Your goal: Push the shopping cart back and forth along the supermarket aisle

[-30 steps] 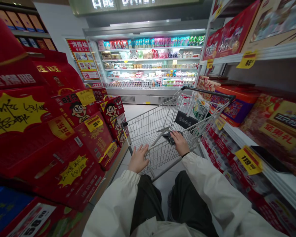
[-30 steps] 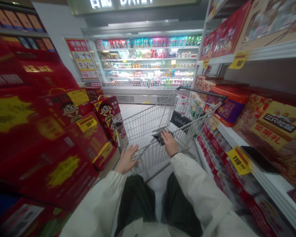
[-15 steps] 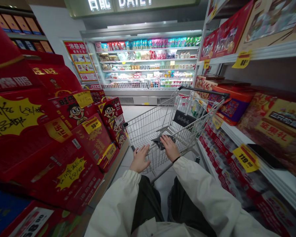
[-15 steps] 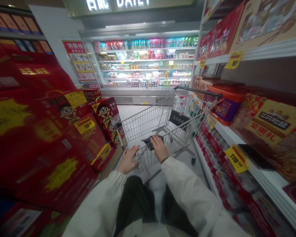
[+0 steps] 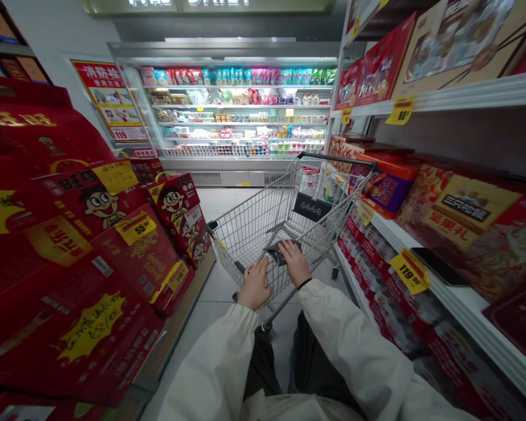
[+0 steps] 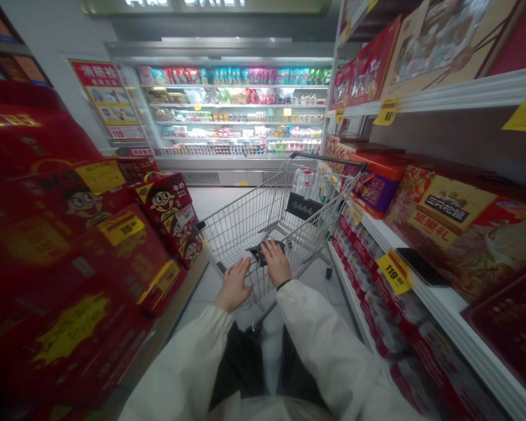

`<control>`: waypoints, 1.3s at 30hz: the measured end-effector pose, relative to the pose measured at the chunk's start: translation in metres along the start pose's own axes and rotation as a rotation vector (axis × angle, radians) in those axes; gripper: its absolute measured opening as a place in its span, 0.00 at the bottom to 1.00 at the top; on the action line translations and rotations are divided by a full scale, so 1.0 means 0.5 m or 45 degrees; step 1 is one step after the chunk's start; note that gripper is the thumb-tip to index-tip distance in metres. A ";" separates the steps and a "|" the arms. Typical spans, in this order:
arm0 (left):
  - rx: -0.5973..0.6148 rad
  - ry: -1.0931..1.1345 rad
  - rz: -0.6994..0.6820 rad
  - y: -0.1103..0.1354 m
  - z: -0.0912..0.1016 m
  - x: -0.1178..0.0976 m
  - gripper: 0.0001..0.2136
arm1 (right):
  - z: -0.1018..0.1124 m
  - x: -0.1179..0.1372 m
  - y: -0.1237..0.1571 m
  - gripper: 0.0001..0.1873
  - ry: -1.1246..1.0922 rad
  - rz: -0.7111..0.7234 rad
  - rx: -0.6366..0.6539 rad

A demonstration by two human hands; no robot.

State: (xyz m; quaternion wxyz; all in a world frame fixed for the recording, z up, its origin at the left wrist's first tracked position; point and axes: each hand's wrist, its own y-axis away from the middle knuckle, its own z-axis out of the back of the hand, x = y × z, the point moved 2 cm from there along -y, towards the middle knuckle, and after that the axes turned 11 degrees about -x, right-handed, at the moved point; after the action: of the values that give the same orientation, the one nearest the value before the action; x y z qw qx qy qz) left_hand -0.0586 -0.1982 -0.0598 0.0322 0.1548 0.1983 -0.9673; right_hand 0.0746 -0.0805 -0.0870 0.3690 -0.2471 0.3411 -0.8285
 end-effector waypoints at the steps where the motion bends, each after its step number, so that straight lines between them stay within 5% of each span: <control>1: -0.016 0.045 -0.018 -0.003 -0.003 0.000 0.42 | 0.006 -0.001 0.003 0.40 -0.015 0.040 0.014; 6: -0.155 0.220 -0.004 -0.025 0.007 0.047 0.33 | 0.044 -0.069 -0.007 0.42 -0.051 0.051 0.062; 9: -0.095 0.181 0.065 -0.043 0.022 0.090 0.26 | 0.045 -0.098 -0.016 0.42 -0.039 -0.062 0.020; 16: 0.044 0.133 -0.114 -0.066 0.047 0.122 0.20 | 0.016 -0.059 0.000 0.42 -0.014 -0.105 -0.020; 28: -0.152 0.182 -0.202 -0.058 0.031 0.098 0.20 | 0.016 -0.080 0.003 0.46 -0.145 -0.095 0.042; 39: -0.213 0.080 -0.199 -0.049 -0.008 0.019 0.22 | 0.051 -0.152 0.014 0.45 -0.242 -0.119 0.041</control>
State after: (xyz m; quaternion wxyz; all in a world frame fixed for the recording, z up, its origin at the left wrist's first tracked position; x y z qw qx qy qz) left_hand -0.0694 -0.1741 -0.0573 -0.0369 0.1657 0.2906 -0.9417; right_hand 0.1406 -0.0344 -0.0878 0.3646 -0.3343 0.2793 -0.8230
